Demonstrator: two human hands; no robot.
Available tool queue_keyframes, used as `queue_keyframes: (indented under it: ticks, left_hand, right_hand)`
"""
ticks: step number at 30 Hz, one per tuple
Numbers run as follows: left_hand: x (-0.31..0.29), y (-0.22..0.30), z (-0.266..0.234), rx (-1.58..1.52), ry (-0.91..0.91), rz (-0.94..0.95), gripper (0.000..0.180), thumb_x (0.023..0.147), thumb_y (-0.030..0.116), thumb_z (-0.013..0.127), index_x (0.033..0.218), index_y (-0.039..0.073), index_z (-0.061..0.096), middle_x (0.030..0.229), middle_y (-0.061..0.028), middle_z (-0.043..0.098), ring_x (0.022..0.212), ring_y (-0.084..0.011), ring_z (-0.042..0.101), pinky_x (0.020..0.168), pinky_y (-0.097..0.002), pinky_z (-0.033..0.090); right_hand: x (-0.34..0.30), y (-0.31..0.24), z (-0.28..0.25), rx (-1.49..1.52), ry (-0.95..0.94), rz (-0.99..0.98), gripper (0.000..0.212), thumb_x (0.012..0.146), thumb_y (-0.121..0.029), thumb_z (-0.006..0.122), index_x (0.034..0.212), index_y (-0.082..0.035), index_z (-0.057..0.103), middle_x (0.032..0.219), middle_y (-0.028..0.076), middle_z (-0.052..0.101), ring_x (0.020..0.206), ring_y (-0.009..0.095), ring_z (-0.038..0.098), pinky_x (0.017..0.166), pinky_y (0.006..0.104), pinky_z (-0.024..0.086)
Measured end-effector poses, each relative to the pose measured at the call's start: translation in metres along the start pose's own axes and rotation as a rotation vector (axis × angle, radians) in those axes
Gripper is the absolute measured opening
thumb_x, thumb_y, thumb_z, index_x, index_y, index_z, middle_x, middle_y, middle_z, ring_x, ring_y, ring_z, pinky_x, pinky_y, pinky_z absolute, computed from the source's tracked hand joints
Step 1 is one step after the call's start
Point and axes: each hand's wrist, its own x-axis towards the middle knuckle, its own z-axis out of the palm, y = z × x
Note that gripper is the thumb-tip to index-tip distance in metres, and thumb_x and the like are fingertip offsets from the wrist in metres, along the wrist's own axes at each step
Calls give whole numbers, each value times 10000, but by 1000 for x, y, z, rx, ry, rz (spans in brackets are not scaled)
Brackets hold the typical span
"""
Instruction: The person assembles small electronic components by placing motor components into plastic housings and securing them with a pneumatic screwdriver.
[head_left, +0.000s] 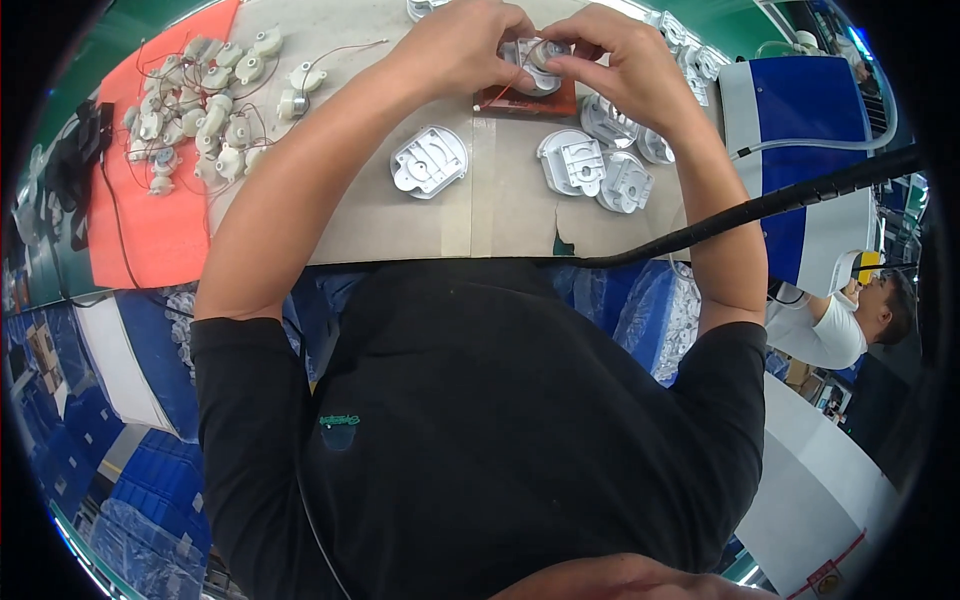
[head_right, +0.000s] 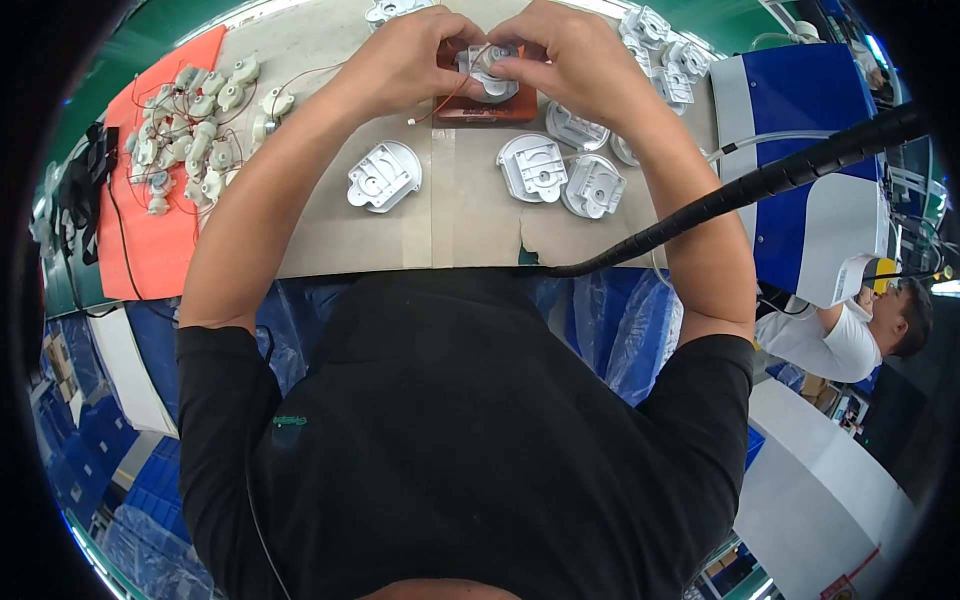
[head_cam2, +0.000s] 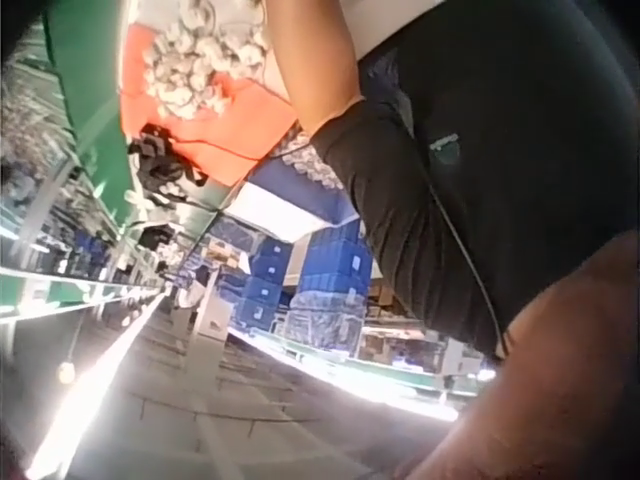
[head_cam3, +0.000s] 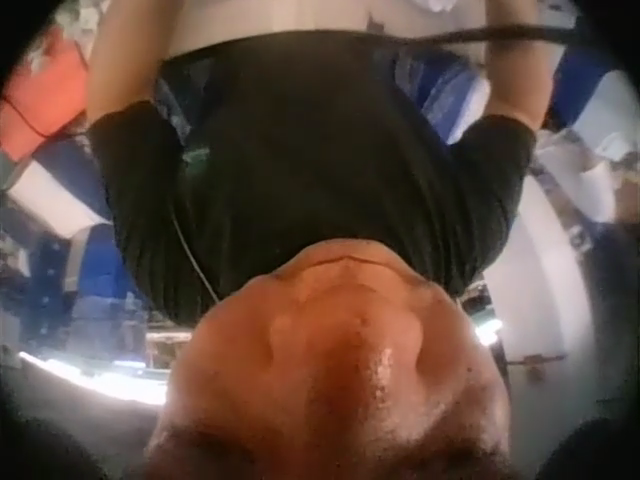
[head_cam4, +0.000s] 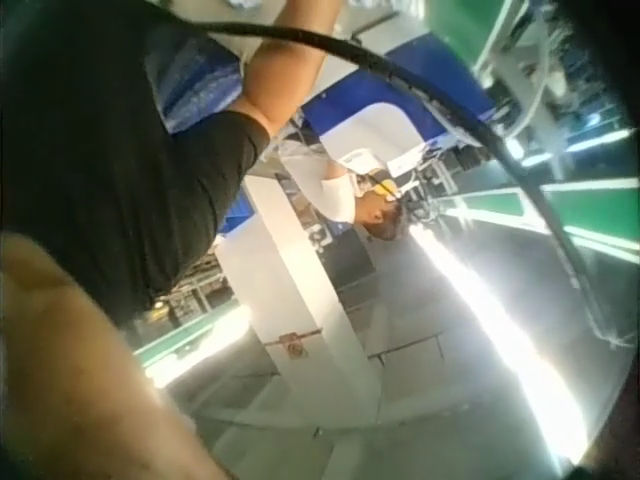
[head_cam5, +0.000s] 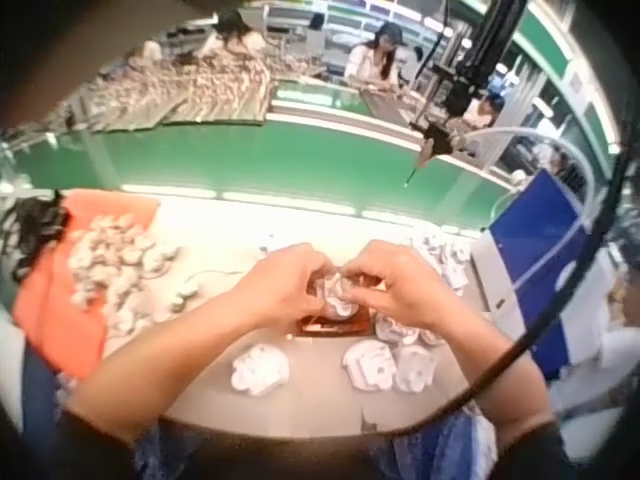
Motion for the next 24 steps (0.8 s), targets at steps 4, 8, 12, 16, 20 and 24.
queue_keyframes:
  ticks: [4, 8, 12, 16, 20, 24]
  left_hand:
    - [2, -8, 2, -29, -23, -12, 458, 699, 338, 855, 993, 21, 705, 968, -191, 653, 928, -351, 645, 813, -411, 514]
    - [1, -10, 3, -44, 10, 14, 469, 698, 344, 855, 1003, 21, 703, 966, -193, 654, 910, -351, 647, 805, -406, 516]
    - [1, -8, 2, -19, 25, 42, 465, 703, 339, 853, 998, 14, 699, 962, -193, 655, 909, -349, 648, 803, -402, 516]
    - [3, -14, 6, -25, 13, 54, 452, 708, 318, 846, 996, 5, 694, 950, -196, 656, 909, -351, 647, 802, -402, 516]
    - [-6, -19, 1, -45, 75, 276, 403, 727, 273, 825, 1017, 22, 704, 943, -191, 659, 903, -349, 645, 800, -403, 516]
    - [5, -24, 4, -16, -43, 135, 367, 747, 236, 800, 1053, 53, 712, 947, -177, 654, 894, -350, 636, 796, -410, 513]
  right_hand:
    - [3, -6, -5, -9, -7, -41, 214, 799, -126, 767, 986, -34, 720, 888, 153, 676, 833, 329, 657, 739, 382, 524]
    - [4, -5, -6, -12, -16, -35, 219, 796, -121, 761, 994, -36, 722, 897, 153, 675, 843, 327, 657, 745, 384, 523]
    - [5, -11, -7, -22, -46, -36, 230, 790, -113, 750, 1006, -38, 724, 904, 157, 675, 855, 342, 654, 755, 395, 525]
    - [10, -8, -6, -65, -97, -35, 226, 782, -113, 749, 990, -31, 724, 903, 166, 678, 857, 360, 652, 757, 405, 524]
    - [12, -2, -5, -98, -102, -57, 229, 772, -114, 757, 981, -28, 722, 898, 171, 679, 849, 362, 654, 756, 407, 524]
    - [12, -8, -5, -81, -101, 9, 226, 764, -111, 762, 969, -24, 724, 892, 175, 679, 845, 366, 657, 759, 406, 528]
